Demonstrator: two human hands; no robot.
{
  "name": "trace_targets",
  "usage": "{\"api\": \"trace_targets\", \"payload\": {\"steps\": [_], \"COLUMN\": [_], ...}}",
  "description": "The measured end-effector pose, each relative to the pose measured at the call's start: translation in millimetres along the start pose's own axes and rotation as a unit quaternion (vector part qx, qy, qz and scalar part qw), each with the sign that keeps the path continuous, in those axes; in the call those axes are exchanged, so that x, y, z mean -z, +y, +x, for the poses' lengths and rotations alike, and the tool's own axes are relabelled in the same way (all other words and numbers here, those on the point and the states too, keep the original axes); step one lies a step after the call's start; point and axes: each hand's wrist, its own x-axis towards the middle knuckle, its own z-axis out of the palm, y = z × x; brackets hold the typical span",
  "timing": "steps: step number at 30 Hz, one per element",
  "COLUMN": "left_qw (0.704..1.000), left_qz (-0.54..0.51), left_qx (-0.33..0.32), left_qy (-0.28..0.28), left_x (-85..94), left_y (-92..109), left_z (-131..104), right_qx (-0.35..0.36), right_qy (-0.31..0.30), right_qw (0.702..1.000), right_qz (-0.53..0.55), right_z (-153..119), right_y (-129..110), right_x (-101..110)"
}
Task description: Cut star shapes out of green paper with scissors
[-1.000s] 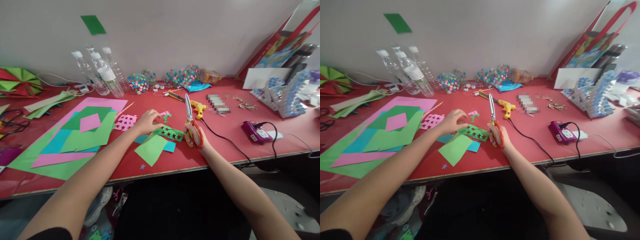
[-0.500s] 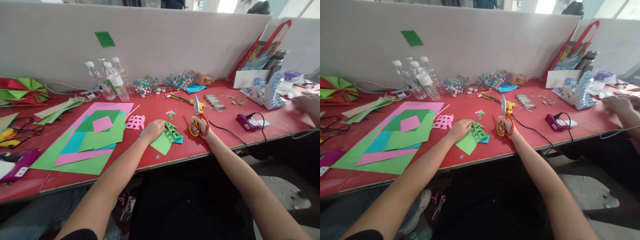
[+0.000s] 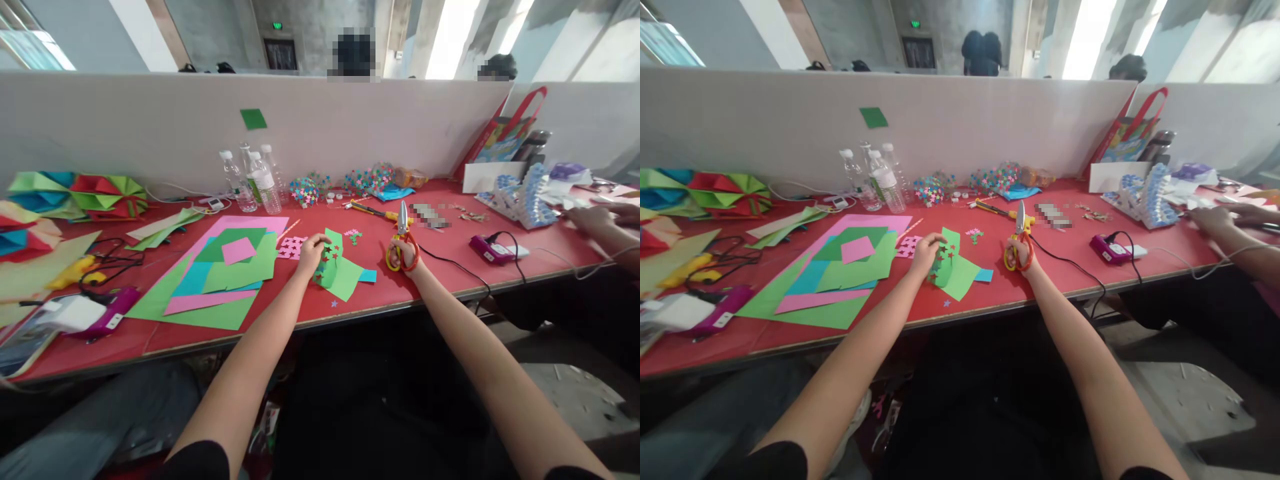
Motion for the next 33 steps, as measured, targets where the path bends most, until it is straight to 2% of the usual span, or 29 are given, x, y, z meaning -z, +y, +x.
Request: {"api": "trace_targets", "payload": {"steps": [6, 11, 16, 20, 23, 28, 33], "left_qw": [0.992, 0.989, 0.984, 0.982, 0.983, 0.984, 0.971], "left_qz": [-0.099, -0.110, -0.129, -0.113, -0.095, -0.089, -0.123], "left_qx": [0.055, 0.055, 0.012, 0.027, 0.049, 0.087, 0.108], "left_qy": [-0.060, -0.078, -0.122, -0.147, -0.152, -0.130, -0.175], "left_x": [-1.8, 4.8, 9.1, 15.6, 23.7, 25.2, 1.8], "left_y": [10.7, 33.1, 51.3, 54.4, 51.9, 45.1, 39.1], "left_z": [-1.5, -16.1, -26.7, -23.4, -18.9, -8.8, 22.0], "right_qx": [-0.021, -0.042, -0.019, -0.006, 0.002, -0.003, -0.005], "right_qy": [-0.002, -0.001, -0.054, -0.123, -0.163, -0.192, -0.178], "right_qw": [1.000, 0.998, 0.997, 0.987, 0.977, 0.965, 0.962], "right_qz": [-0.018, -0.035, -0.060, -0.105, -0.140, -0.182, -0.206], "right_z": [5.7, 5.2, -0.9, 6.6, 17.7, 30.5, 44.4], "right_y": [5.0, 1.1, -20.0, -40.3, -48.5, -48.4, -49.2], "right_x": [5.3, -1.8, -41.7, -77.6, -91.1, -88.1, -63.8]}}
